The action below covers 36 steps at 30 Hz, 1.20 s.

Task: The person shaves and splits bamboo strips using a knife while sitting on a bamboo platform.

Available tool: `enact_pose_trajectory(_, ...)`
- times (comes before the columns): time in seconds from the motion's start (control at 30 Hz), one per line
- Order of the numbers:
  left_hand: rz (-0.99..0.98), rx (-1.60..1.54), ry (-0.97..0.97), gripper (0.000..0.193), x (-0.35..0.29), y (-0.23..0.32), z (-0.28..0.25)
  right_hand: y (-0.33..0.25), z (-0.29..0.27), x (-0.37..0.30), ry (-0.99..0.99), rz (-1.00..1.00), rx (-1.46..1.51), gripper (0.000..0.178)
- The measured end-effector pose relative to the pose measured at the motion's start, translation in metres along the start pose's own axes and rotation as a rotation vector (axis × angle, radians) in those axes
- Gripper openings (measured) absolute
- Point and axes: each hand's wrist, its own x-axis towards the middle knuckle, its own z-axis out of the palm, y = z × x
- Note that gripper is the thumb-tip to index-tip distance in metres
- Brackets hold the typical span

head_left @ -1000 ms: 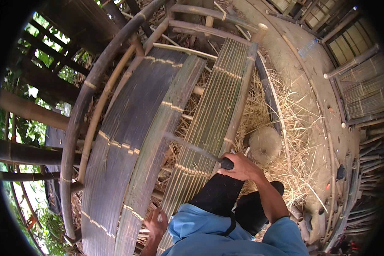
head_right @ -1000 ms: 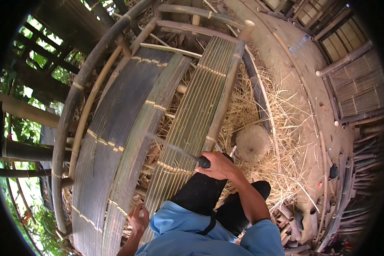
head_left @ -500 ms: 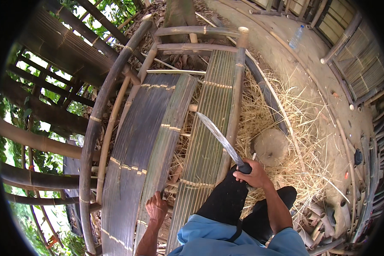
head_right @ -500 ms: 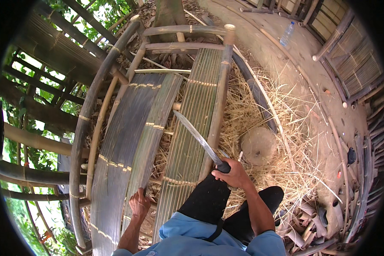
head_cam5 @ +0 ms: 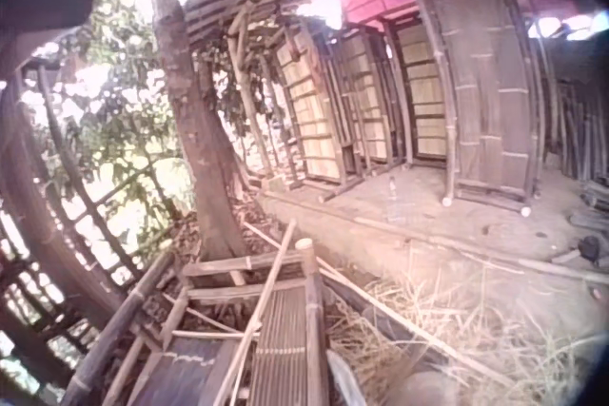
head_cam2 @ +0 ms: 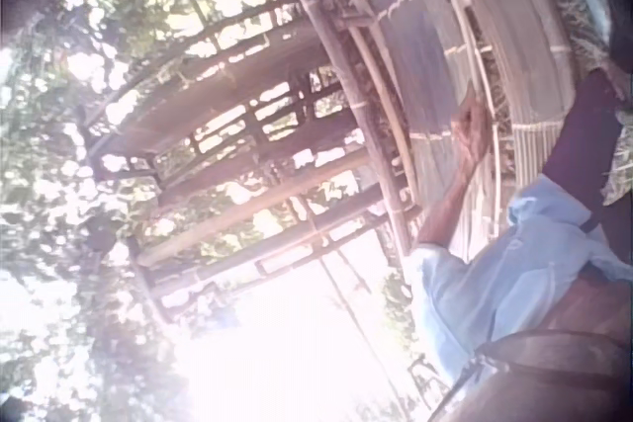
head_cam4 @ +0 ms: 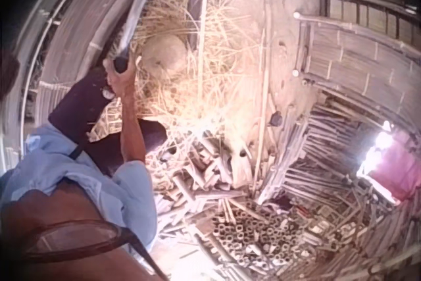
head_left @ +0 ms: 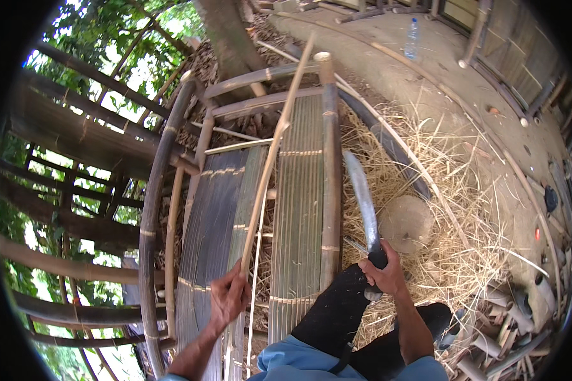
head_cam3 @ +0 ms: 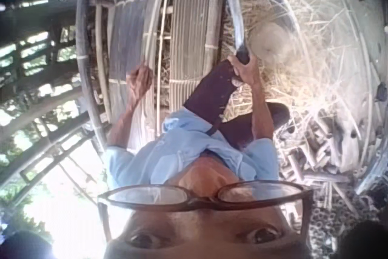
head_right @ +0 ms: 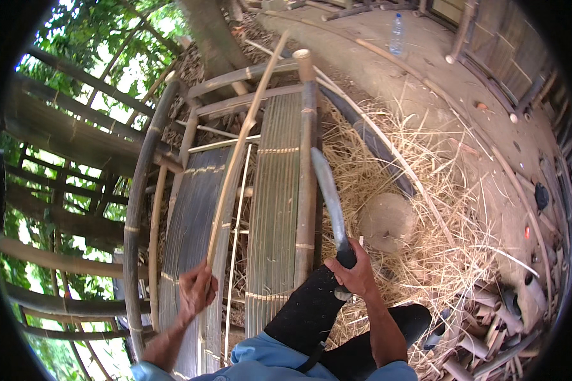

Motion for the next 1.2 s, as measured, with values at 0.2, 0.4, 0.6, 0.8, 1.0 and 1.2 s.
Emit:
enact_pose_trajectory(0.2,0.021,-0.152,-0.586,0.043,0.073,0.122,0.067,-0.011,-0.015,-0.024,0.412,-0.234,0.244,0.077)
enact_pose_trajectory(0.4,0.751,0.133,-0.865,0.044,0.036,0.121,0.192,-0.024,-0.029,-0.073,0.752,-0.322,0.464,0.066)
enact_pose_trajectory(0.6,1.496,0.481,-0.509,0.047,-0.034,0.117,0.215,0.000,-0.053,-0.146,0.829,-0.308,0.688,0.044)
enact_pose_trajectory(0.8,1.020,0.186,-0.593,0.027,-0.064,0.066,0.170,0.002,-0.054,-0.166,0.943,-0.256,0.725,0.052)
enact_pose_trajectory(1.0,-0.262,-0.910,-0.558,0.088,0.017,0.060,0.210,0.011,-0.068,-0.179,0.990,-0.275,0.698,0.052)
enact_pose_trajectory(1.2,-0.246,-1.417,-0.418,0.051,0.025,0.099,0.244,-0.004,-0.050,-0.171,0.855,-0.260,0.663,0.054)
